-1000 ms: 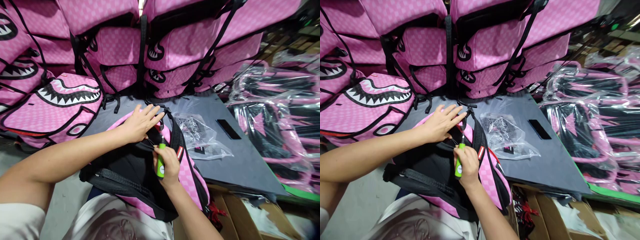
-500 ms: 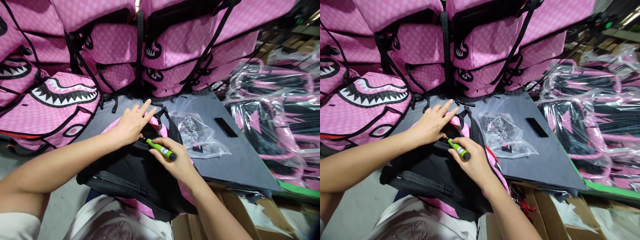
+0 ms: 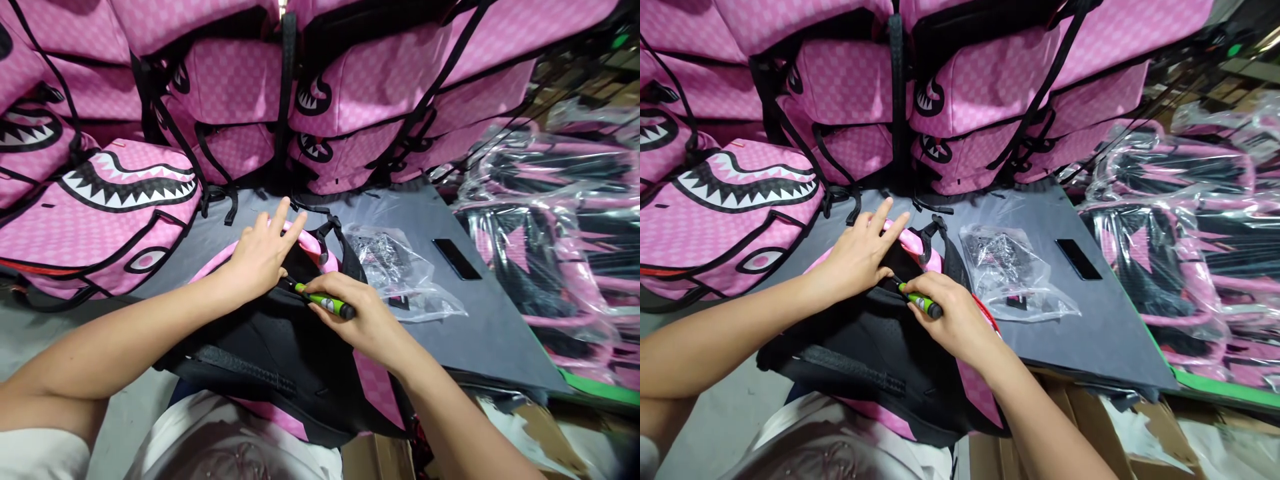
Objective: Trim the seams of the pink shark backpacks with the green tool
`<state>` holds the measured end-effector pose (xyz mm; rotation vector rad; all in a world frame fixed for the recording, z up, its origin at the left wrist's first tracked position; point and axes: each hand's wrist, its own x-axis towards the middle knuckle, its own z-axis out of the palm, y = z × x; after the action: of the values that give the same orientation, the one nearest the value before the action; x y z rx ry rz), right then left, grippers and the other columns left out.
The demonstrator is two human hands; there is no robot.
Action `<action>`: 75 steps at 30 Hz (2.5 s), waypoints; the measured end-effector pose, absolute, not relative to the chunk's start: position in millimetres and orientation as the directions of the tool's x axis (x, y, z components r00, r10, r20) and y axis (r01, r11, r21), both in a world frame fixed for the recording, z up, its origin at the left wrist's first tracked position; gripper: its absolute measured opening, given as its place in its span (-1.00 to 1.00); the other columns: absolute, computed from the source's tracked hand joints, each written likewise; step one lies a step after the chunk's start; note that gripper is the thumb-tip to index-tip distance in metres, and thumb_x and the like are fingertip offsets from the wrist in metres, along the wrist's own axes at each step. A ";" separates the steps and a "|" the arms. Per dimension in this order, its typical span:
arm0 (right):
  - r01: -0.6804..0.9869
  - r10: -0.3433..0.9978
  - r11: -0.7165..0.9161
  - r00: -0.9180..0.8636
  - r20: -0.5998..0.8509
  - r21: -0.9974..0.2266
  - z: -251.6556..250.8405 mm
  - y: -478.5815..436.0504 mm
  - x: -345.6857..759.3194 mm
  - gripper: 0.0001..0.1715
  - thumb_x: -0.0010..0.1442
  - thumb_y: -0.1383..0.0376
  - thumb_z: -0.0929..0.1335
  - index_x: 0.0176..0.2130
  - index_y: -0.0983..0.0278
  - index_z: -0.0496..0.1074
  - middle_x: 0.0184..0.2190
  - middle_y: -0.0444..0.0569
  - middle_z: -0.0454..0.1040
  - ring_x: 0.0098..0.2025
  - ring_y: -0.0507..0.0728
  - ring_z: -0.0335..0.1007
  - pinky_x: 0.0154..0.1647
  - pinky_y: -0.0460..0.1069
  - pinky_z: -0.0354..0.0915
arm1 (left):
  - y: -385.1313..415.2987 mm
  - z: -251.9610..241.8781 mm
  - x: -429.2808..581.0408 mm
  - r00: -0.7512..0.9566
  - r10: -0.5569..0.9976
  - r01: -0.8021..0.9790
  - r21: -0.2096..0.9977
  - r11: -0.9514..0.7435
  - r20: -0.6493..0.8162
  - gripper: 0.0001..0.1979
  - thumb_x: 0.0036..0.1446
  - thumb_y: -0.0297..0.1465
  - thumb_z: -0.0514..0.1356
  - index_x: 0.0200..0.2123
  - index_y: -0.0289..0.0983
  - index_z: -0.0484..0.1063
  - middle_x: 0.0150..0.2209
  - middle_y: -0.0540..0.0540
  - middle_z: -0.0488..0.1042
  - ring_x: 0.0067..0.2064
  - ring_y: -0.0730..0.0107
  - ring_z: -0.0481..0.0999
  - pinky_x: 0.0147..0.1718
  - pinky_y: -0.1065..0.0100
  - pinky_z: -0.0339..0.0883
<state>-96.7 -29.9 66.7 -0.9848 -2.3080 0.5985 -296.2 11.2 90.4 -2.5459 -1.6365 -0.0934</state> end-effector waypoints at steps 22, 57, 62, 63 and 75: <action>0.477 0.666 0.717 -0.684 0.298 -0.508 72.7 -16.5 -98.4 -0.72 0.22 0.48 0.32 -0.14 0.20 0.52 -0.14 -0.01 0.58 -0.10 0.14 0.54 -0.08 0.04 0.45 | 14.2 87.2 -293.2 0.394 0.912 0.919 -0.071 -0.388 0.112 0.03 0.01 -0.28 0.42 0.41 -0.21 -0.11 0.44 -0.34 -0.15 0.18 -0.09 0.27 -0.04 0.06 0.45; 0.692 0.831 0.557 -0.456 0.320 -0.460 60.3 -37.4 -110.4 -0.80 0.18 0.41 0.42 -0.16 0.21 0.49 -0.21 -0.11 0.61 -0.18 0.12 0.54 -0.14 0.05 0.24 | 15.6 82.0 -291.3 0.378 0.916 0.925 -0.088 -0.369 0.133 -0.02 0.07 -0.26 0.37 0.41 -0.17 -0.13 0.43 -0.27 -0.11 0.18 -0.04 0.24 -0.01 0.08 0.42; 0.733 0.841 0.506 -0.299 0.451 -0.456 48.9 -47.9 -121.4 -0.89 0.18 0.33 0.44 -0.22 0.21 0.50 -0.27 -0.13 0.62 -0.25 0.13 0.52 -0.12 0.08 0.20 | 15.4 81.6 -291.6 0.375 0.917 0.927 -0.079 -0.367 0.135 -0.03 0.08 -0.27 0.37 0.41 -0.16 -0.13 0.43 -0.27 -0.11 0.17 -0.02 0.24 -0.01 0.09 0.42; 0.748 0.844 0.486 -0.268 0.465 -0.452 47.5 -49.9 -124.0 -0.90 0.18 0.32 0.45 -0.22 0.21 0.50 -0.29 -0.12 0.62 -0.26 0.13 0.51 -0.12 0.08 0.20 | 15.4 81.5 -291.7 0.374 0.917 0.927 -0.077 -0.367 0.135 -0.02 0.08 -0.27 0.37 0.41 -0.16 -0.14 0.44 -0.27 -0.11 0.17 -0.02 0.24 -0.01 0.09 0.42; 0.774 0.823 0.424 -0.114 0.556 -0.470 38.2 -56.6 -142.3 -0.92 0.19 0.28 0.44 -0.25 0.22 0.50 -0.33 -0.11 0.60 -0.28 0.13 0.51 -0.14 0.07 0.23 | 18.0 77.5 -293.1 0.388 0.911 0.922 -0.059 -0.384 0.142 -0.03 0.07 -0.28 0.37 0.41 -0.18 -0.12 0.44 -0.30 -0.13 0.16 -0.05 0.26 -0.07 0.07 0.45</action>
<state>-142.3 -56.6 38.2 -1.3577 -1.8900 0.0786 -293.1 18.0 77.5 -2.5087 -1.6655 -0.1296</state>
